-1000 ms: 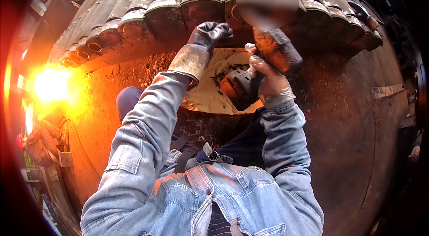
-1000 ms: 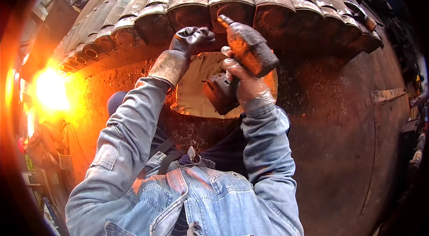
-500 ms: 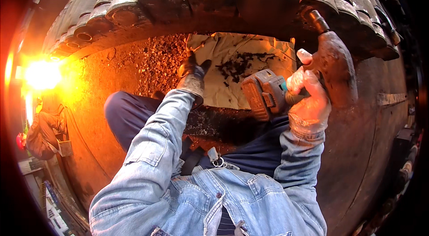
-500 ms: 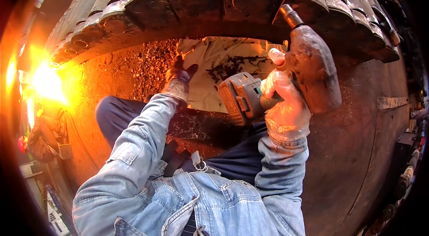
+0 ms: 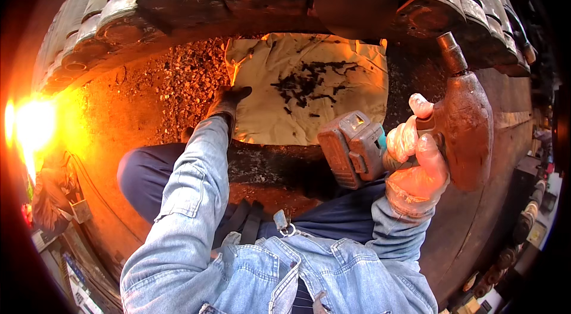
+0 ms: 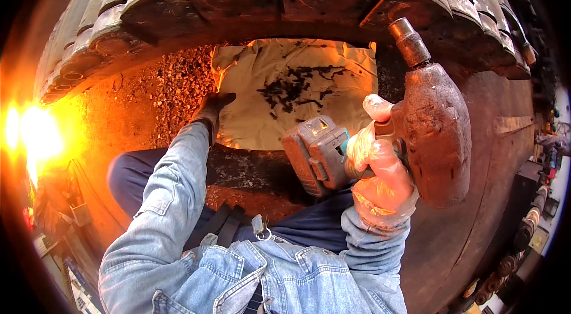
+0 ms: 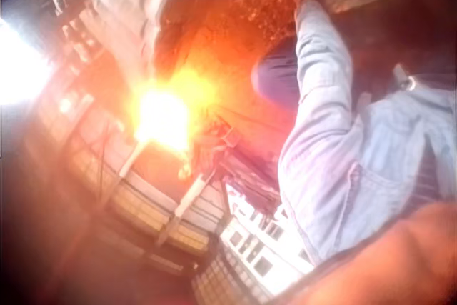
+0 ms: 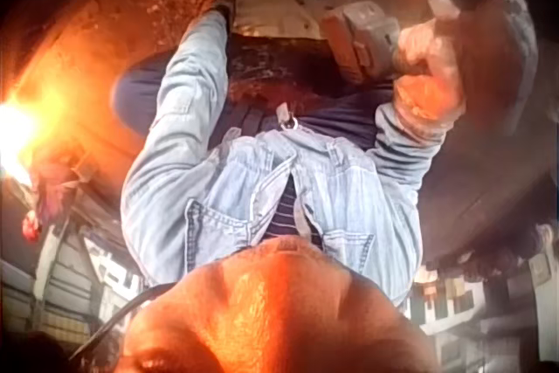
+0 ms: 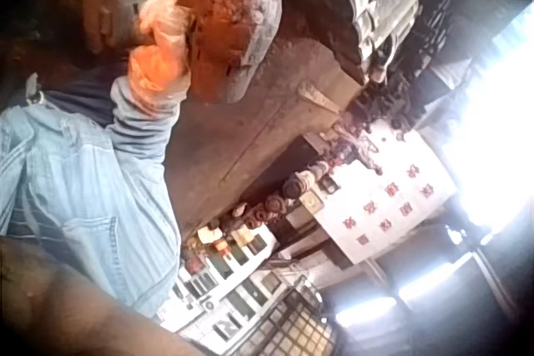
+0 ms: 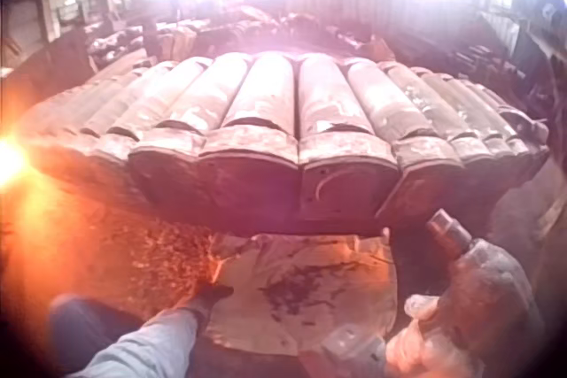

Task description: The person drills into the side of large cylindrical metal components using a power drill, while wearing protective gloves and sitting on the floor.

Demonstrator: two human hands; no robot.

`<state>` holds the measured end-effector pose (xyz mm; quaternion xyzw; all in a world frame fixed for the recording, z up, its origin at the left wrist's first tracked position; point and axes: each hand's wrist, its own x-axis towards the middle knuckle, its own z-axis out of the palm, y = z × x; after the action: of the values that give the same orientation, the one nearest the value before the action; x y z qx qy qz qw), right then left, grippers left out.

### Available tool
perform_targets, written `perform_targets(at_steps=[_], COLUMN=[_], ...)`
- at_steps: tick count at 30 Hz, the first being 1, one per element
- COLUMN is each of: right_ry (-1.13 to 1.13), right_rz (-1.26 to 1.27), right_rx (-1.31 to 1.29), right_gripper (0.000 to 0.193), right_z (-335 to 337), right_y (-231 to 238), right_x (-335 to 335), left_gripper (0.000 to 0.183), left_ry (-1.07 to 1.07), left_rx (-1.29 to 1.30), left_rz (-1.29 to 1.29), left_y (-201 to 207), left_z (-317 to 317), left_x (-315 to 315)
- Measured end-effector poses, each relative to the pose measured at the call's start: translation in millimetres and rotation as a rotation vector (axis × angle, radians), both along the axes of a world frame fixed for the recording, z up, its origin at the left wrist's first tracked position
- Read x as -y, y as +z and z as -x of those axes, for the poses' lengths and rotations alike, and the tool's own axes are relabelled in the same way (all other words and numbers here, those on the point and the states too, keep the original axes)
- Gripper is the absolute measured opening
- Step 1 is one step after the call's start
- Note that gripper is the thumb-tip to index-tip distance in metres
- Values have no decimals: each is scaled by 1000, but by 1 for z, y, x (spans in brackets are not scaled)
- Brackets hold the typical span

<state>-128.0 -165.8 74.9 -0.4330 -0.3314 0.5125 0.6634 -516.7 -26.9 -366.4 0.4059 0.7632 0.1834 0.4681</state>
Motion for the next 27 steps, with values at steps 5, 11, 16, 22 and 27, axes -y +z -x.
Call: perform_targets(at_steps=[5, 11, 16, 22, 27], right_ry=[-87, -14, -39, 35, 6], right_rz=[67, 62, 55, 30, 64], right_rx=[54, 95, 84, 80, 141], right_gripper=[47, 44, 43, 46, 45], right_z=[2, 3, 5, 14, 12], right_y=[1, 0, 4, 15, 23], right_x=[-3, -8, -8, -4, -2], left_gripper=[57, 53, 52, 55, 59], left_ry=[-118, -98, 21, 326, 306], left_rx=[-97, -175, -29, -8, -314], left_rz=[115, -140, -189, -320, -414], left_y=[68, 40, 60, 30, 23], left_z=[-31, 1, -20, 48, 110], left_x=[2, 58, 83, 78, 54])
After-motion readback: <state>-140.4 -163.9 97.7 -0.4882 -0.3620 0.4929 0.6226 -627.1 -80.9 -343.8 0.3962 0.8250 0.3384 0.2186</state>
